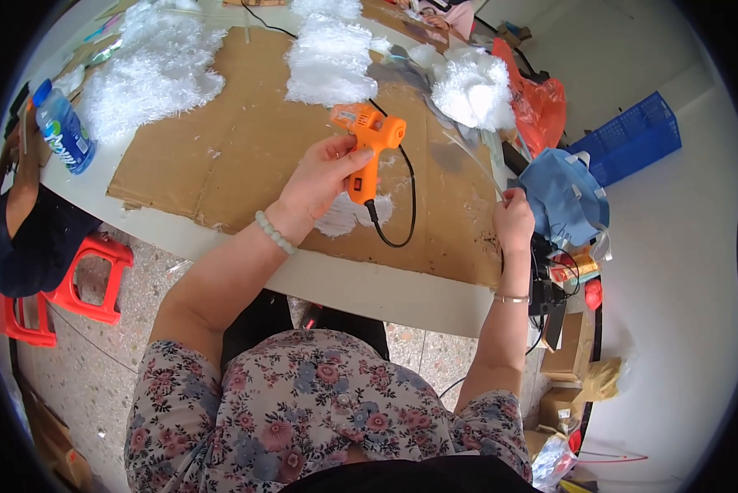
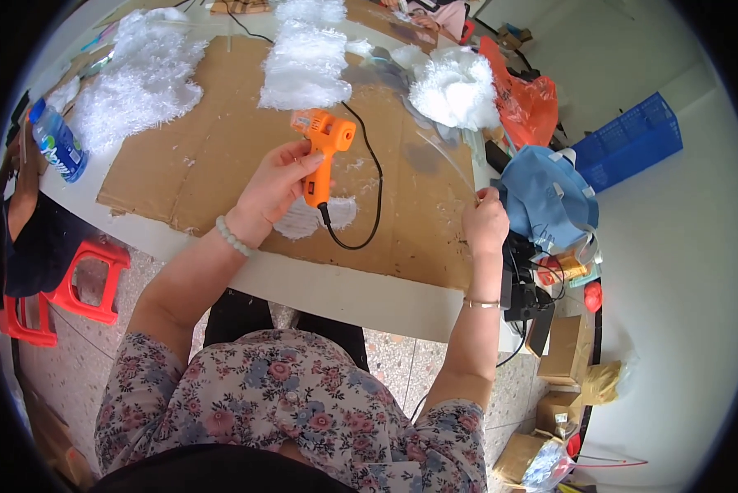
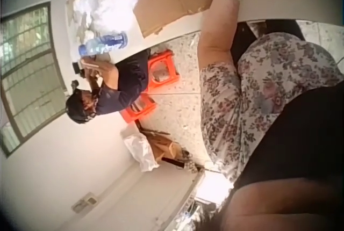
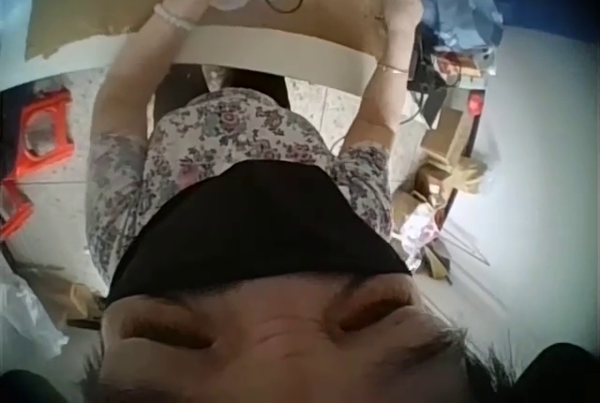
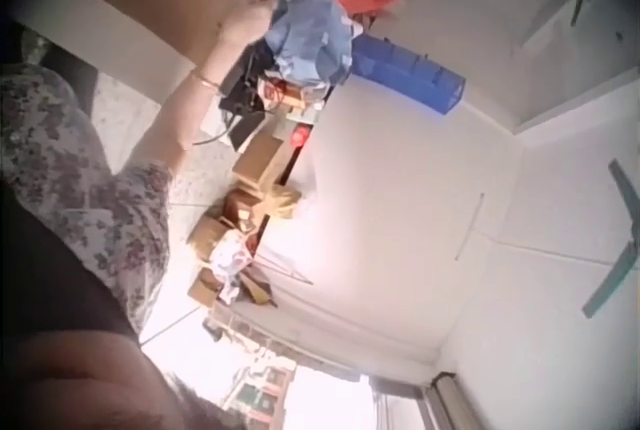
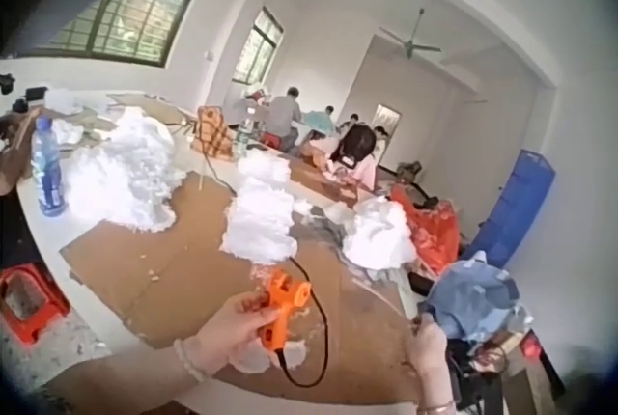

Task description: Applying hot glue to a cardboard base and attaching white fiberfill stuffing to assemble a toy part.

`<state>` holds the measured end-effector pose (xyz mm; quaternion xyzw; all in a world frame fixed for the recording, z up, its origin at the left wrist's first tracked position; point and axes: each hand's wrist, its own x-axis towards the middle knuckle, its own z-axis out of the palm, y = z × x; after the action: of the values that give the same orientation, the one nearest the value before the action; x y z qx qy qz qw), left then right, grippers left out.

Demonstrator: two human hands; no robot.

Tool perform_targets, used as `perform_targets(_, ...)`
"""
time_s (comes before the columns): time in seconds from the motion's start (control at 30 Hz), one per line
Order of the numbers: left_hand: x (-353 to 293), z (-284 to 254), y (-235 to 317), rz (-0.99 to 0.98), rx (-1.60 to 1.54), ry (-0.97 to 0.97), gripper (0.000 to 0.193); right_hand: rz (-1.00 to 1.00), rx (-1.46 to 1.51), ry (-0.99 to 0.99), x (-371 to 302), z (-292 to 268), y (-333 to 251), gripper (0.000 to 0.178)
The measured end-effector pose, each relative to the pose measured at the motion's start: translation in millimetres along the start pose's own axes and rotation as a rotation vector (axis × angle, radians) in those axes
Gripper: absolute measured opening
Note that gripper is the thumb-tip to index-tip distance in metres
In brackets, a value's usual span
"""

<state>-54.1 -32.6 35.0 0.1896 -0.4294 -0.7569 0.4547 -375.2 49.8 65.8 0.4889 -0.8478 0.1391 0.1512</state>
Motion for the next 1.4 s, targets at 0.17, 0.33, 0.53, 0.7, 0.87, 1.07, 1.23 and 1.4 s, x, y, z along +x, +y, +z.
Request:
perform_targets(0.17,0,1,1,0.008,0.019,-0.042,0.037,-0.054,0.841,0.021,-78,-42,-6,0.027)
perform_targets(0.33,1,-1,-1,-0.002,0.028,-0.067,0.037,-0.225,1.083,0.052,-116,-44,-7,0.023)
perform_targets(0.53,-3,5,0,0.003,0.051,-0.059,0.037,-0.250,0.959,0.045,-120,-37,-17,0.021)
perform_targets(0.7,-3,5,-2,0.037,0.089,-0.041,0.036,-0.233,0.784,0.075,-119,-32,-17,0.020)
perform_targets(0.87,0,4,-3,0.098,0.243,0.023,0.038,-0.194,0.757,0.123,-121,-37,-18,0.020)
perform_targets(1.07,-4,9,1,0.173,0.425,-0.018,0.034,-0.258,0.448,0.270,-126,-62,-18,0.023)
perform_targets(1.23,-6,10,0,0.169,0.457,-0.027,0.030,-0.325,0.169,0.427,-135,-78,-22,0.022)
perform_targets(1.4,-6,13,-4,0.210,0.380,-0.069,0.029,-0.274,0.163,0.437,-137,-71,-18,0.024)
